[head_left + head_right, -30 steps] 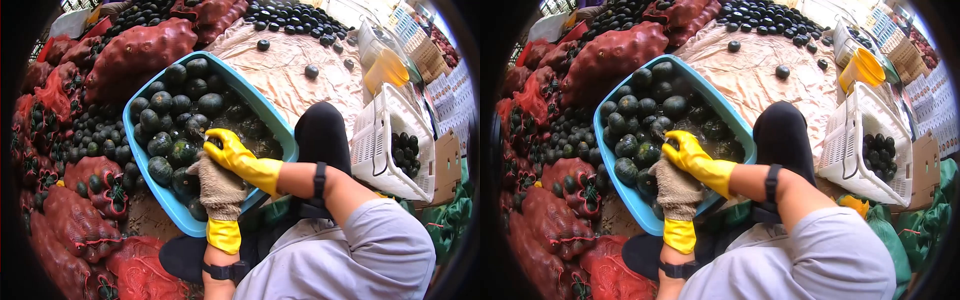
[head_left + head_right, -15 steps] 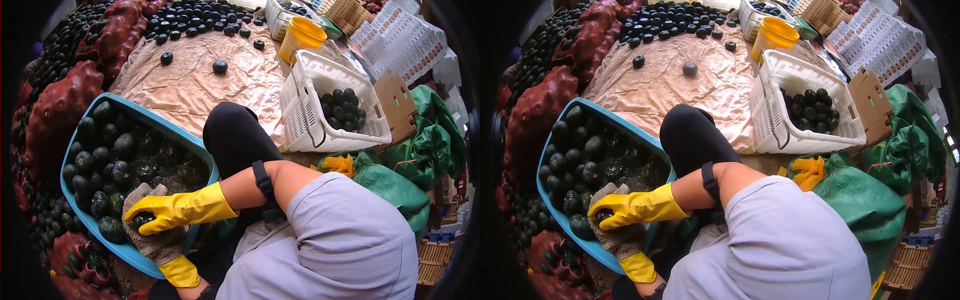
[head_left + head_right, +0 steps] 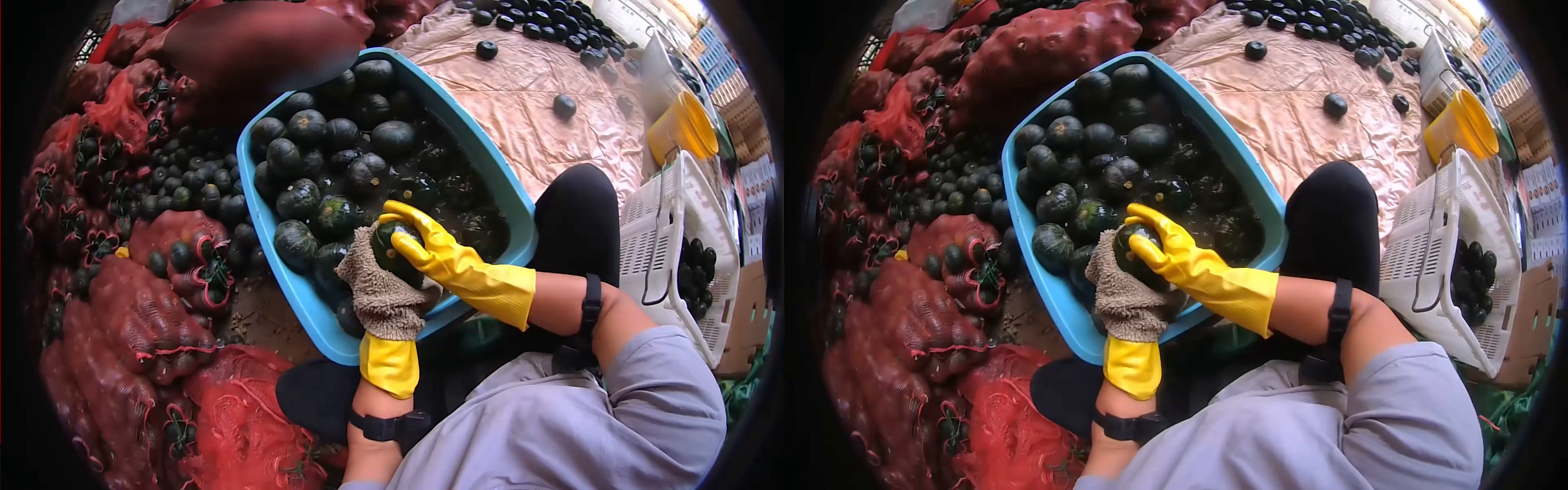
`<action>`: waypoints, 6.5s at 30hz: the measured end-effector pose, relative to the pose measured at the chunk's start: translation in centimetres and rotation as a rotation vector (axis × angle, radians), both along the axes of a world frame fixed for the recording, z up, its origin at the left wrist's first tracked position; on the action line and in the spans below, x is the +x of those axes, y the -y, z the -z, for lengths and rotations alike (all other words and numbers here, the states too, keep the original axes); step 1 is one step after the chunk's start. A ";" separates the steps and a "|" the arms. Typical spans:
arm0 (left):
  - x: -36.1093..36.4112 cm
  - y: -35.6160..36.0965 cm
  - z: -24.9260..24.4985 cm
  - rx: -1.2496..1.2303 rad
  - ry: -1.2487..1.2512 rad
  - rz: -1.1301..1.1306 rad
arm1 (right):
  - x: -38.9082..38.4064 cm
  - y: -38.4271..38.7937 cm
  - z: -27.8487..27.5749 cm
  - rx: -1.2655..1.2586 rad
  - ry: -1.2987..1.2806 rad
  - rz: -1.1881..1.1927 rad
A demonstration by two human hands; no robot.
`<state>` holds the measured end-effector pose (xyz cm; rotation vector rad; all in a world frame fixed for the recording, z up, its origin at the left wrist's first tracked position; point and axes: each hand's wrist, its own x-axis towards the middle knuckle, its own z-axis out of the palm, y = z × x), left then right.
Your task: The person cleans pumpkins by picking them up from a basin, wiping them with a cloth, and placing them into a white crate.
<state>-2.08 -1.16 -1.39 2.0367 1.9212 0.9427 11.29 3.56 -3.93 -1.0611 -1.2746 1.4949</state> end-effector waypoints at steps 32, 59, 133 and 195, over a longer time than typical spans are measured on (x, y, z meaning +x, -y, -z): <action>-3.9 -0.5 -0.3 -0.010 0.733 0.209 | 2.0 1.2 -2.0 0.177 0.336 -0.354; -3.2 -3.6 -1.7 -0.314 -0.987 0.255 | 2.1 -3.1 1.3 0.283 1.321 -0.437; -2.1 -2.3 -0.1 0.103 -0.058 0.223 | -0.9 -0.2 -2.3 0.677 0.322 -0.193; -5.0 -2.4 -3.7 0.125 0.086 0.340 | 1.8 0.1 -8.3 0.065 0.504 -0.324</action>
